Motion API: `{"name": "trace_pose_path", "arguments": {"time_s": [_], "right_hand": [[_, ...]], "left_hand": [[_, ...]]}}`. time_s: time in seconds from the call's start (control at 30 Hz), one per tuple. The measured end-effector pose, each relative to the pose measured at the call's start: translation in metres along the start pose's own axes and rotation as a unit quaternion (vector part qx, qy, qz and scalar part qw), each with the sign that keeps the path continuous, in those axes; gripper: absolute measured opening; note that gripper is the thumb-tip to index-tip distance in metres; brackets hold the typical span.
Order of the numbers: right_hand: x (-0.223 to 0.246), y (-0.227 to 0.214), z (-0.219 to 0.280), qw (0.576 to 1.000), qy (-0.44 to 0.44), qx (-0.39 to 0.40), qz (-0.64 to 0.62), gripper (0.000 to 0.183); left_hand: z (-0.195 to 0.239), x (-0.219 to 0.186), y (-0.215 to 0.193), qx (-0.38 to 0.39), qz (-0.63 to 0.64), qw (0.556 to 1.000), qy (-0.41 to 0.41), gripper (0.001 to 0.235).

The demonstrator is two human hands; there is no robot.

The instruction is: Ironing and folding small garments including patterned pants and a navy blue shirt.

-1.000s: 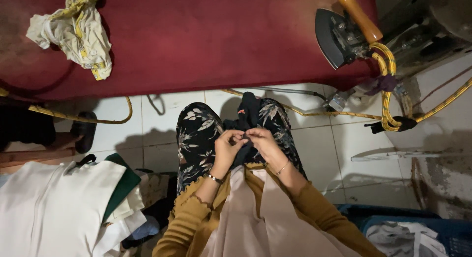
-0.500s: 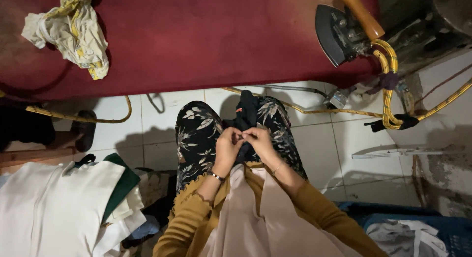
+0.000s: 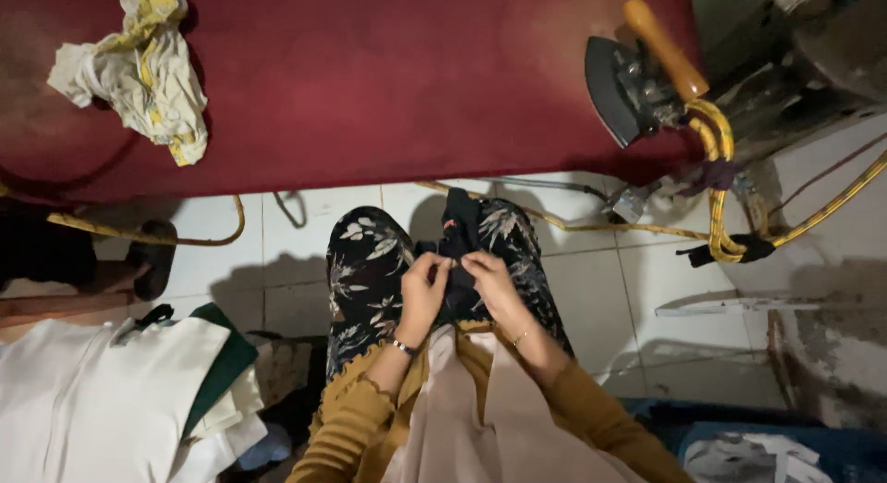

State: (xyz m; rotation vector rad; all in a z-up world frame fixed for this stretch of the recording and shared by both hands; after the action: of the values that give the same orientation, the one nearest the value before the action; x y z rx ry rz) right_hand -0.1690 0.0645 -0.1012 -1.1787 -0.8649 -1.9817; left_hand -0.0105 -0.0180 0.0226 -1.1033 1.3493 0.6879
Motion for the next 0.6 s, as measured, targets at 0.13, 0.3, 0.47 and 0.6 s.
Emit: {"name": "trace_pose_path", "arguments": {"time_s": [0.13,0.3,0.47,0.6], "right_hand": [[0.046,-0.003,0.013,0.999,-0.035,-0.002,0.029,0.011],[0.09,-0.025,0.025,0.949,-0.216,-0.064,0.222,0.008],[0.112,-0.01,0.05,0.881,-0.275,-0.023,0.384,0.006],[0.12,0.002,0.06,0.844,-0.288,-0.004,0.452,0.026]], "left_hand": [[-0.001,0.02,-0.001,-0.013,0.018,1.0,0.013,0.01],[0.007,0.025,0.009,0.066,-0.026,0.997,-0.015,0.024],[0.021,-0.019,-0.003,0.191,-0.114,0.97,-0.098,0.057],[0.035,-0.042,-0.007,0.261,-0.239,0.926,-0.129,0.081]]}}
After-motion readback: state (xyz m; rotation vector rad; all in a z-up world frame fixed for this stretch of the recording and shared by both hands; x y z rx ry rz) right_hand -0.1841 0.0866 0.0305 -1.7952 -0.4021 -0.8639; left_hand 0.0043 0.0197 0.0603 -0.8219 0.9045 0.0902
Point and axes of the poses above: each hand's wrist, its own z-axis away from the middle knuckle, its own y-axis out of the palm, x = y × z, the point moved 7 cm from there along -z, towards the middle knuckle, and after that the axes turned 3 degrees about z, right-handed, at the moved point
